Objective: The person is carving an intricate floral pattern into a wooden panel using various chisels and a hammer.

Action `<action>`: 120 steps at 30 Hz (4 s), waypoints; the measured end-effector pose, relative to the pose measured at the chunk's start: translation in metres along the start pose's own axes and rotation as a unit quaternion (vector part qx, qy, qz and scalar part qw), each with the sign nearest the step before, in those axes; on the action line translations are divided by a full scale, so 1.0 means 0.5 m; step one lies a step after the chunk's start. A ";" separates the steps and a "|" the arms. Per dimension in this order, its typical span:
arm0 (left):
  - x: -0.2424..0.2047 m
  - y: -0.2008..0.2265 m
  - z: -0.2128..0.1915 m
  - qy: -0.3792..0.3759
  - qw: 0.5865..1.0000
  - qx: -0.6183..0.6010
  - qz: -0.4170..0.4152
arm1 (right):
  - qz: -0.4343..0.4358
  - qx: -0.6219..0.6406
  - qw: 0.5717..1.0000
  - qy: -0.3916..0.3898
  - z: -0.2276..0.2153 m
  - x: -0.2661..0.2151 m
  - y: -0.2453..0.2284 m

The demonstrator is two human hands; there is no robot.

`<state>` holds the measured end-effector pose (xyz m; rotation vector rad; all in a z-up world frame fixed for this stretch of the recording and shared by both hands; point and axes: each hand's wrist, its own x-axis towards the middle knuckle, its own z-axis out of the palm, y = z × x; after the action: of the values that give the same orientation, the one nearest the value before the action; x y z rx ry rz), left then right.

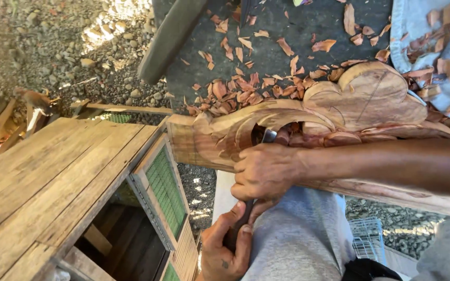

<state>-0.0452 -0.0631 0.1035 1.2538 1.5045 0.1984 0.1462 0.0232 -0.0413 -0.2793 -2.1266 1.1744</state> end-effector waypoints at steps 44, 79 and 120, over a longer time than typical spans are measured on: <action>0.087 -0.056 -0.051 0.092 0.967 -0.103 0.213 | 0.124 -0.270 0.954 -0.049 -0.003 -0.002 -0.009; 0.100 -0.046 -0.086 -0.113 0.989 0.026 0.093 | 0.060 -0.091 0.994 0.017 0.022 0.001 0.000; 0.133 -0.051 -0.127 -0.153 0.988 0.019 0.001 | 0.127 -0.096 0.987 0.016 0.012 0.008 -0.003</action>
<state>-0.0990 0.0079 0.0684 1.2540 1.2465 -0.0223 0.1393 0.0201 -0.0405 -0.6698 -2.2276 1.0947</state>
